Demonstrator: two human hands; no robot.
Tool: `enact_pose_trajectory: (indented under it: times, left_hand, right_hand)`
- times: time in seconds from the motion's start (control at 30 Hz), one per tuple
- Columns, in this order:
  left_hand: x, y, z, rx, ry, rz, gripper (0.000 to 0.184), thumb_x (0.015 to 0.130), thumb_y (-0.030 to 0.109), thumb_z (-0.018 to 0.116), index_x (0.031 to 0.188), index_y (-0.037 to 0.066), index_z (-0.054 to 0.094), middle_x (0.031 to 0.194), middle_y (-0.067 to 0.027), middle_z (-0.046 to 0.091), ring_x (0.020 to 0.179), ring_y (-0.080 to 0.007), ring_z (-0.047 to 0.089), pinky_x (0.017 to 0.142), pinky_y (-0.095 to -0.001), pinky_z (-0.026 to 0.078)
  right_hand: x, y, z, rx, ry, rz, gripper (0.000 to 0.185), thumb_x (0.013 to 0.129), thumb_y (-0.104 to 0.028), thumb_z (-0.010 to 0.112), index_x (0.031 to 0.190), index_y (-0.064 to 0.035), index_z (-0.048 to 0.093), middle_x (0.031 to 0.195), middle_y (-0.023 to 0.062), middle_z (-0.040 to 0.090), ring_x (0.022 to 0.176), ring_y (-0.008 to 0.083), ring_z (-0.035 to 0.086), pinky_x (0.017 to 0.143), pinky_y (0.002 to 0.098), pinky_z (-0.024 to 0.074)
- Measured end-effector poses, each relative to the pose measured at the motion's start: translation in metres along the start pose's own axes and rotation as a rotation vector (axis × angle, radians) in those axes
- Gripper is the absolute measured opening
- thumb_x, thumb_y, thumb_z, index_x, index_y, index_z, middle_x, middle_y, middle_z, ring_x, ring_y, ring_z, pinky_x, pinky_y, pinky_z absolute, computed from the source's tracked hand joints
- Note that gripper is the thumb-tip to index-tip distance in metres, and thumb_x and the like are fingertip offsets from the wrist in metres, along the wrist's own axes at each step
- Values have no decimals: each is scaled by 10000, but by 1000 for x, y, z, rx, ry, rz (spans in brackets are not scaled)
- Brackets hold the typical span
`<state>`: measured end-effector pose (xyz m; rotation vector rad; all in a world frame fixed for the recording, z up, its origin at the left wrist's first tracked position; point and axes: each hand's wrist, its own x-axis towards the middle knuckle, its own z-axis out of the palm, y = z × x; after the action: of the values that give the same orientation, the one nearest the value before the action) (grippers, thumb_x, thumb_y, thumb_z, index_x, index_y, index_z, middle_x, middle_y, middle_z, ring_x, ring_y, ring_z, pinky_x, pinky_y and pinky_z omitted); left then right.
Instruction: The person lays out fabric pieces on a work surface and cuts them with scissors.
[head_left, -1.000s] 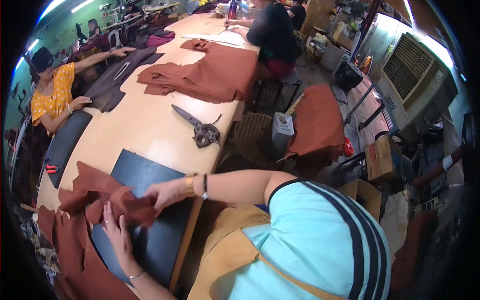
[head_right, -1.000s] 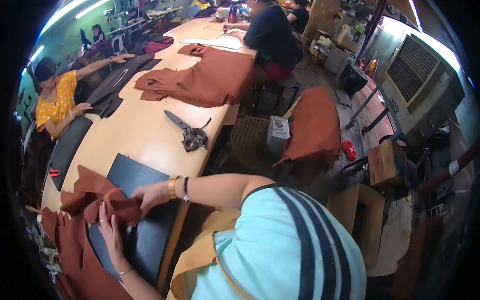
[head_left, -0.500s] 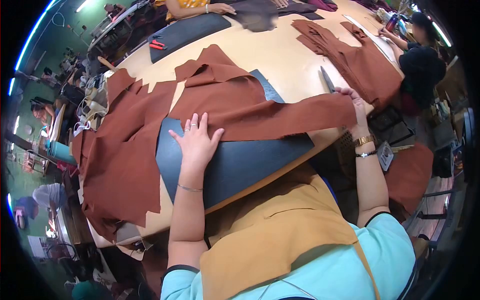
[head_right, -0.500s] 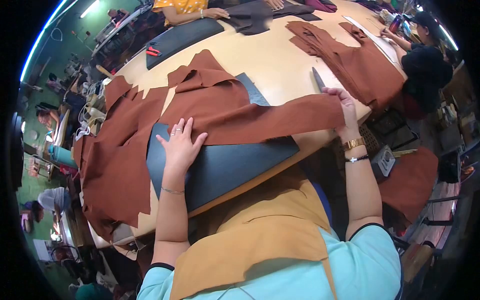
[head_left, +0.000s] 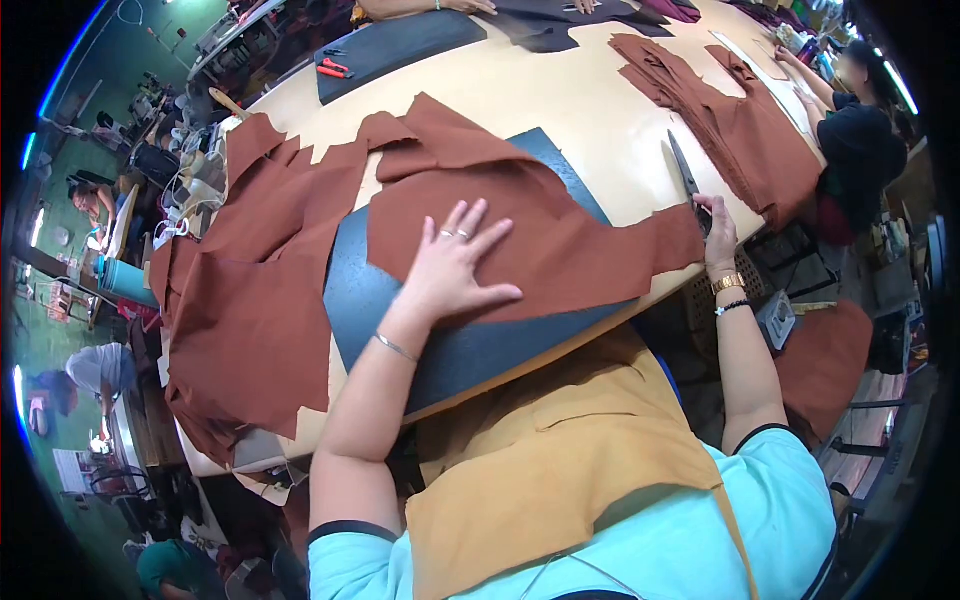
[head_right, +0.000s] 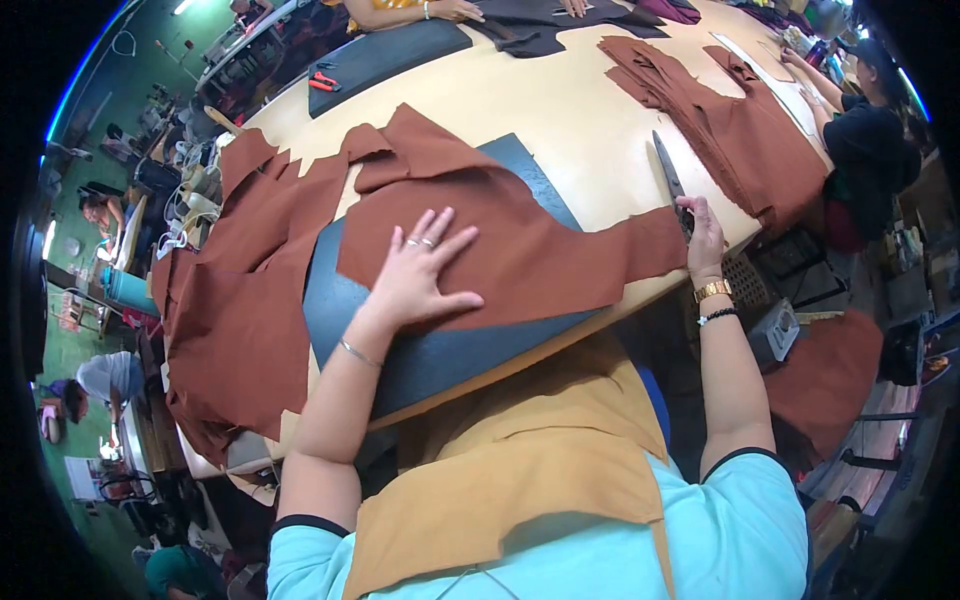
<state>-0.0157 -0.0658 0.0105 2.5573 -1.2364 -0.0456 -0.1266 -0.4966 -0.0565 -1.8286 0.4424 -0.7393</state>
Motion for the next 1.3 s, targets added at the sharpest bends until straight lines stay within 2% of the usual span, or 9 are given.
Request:
enact_pose_trajectory:
  times: [0.2, 0.47, 0.6, 0.63, 0.73, 0.8, 1.03, 1.2, 1.3]
  left_hand:
    - [4, -87, -13, 255, 189, -865, 848, 838, 717, 420, 1469, 162, 302, 1507, -215, 248, 1412, -377, 187, 1086, -608, 164]
    - [-75, 18, -3, 210, -2, -641, 901, 823, 656, 534, 1496, 146, 220, 1543, -235, 127, 1430, -401, 110, 1060, -668, 171]
    - [-97, 3, -19, 167, -29, -599, 943, 781, 643, 598, 1485, 124, 246, 1546, -218, 131, 1424, -395, 143, 1063, -660, 186]
    - [-101, -1, -29, 142, -71, -595, 956, 758, 639, 625, 1480, 128, 261, 1549, -206, 136, 1424, -384, 153, 1072, -648, 189]
    - [-106, -7, -61, 259, -200, -711, 1008, 664, 680, 672, 1415, 81, 369, 1482, -204, 323, 1362, -348, 321, 1085, -588, 242]
    - [-93, -4, -79, 315, -300, -824, 893, 664, 645, 691, 1295, 43, 504, 1371, -162, 470, 1285, -312, 422, 1071, -566, 277]
    - [-7, 43, -13, 273, 286, -207, 559, 877, 428, 582, 1313, 87, 503, 1417, -205, 412, 1353, -358, 334, 1065, -601, 249]
    - [53, 51, 44, 115, 291, -120, 612, 901, 465, 544, 1394, 121, 427, 1490, -190, 318, 1390, -352, 279, 1086, -577, 246]
    - [47, 36, 50, 25, 197, -175, 475, 947, 359, 493, 1378, 162, 460, 1482, -158, 349, 1380, -345, 301, 1094, -553, 259]
  right_hand:
    - [-3, 3, 3, 97, 44, 36, 510, 1008, -434, 393, 994, 0, 661, 958, 31, 648, 858, 102, 564, 819, 249, 447]
    - [-3, 3, 8, -214, 61, -15, 257, 936, -261, 591, 972, -16, 659, 895, 64, 649, 838, 122, 590, 768, 274, 478]
    - [-14, -29, 4, -664, -40, -468, 201, 845, -179, 660, 981, -31, 640, 945, 121, 655, 904, 270, 605, 826, 355, 473]
    - [-18, -40, 2, -766, -81, -381, 210, 820, -155, 669, 994, -44, 632, 970, 133, 648, 949, 304, 586, 856, 381, 458]
    - [-19, -47, -10, -793, -133, -402, 255, 811, -199, 691, 1003, -43, 628, 926, 124, 653, 889, 293, 611, 805, 384, 480]
    - [-18, -49, -15, -735, -196, -141, 294, 795, -241, 711, 995, -40, 632, 873, 116, 658, 833, 289, 626, 761, 387, 493]
    - [13, -59, -14, -1042, -402, 123, 287, 765, -258, 714, 923, -28, 651, 708, 71, 648, 654, 228, 633, 634, 334, 509]
    - [7, -76, -21, 95, -457, 663, 178, 934, -211, 559, 952, -45, 621, 796, 23, 653, 680, 108, 633, 607, 244, 516]
    - [-50, -111, -16, 414, -501, 606, 160, 928, -164, 587, 990, -16, 585, 760, 29, 612, 690, 124, 619, 645, 253, 521]
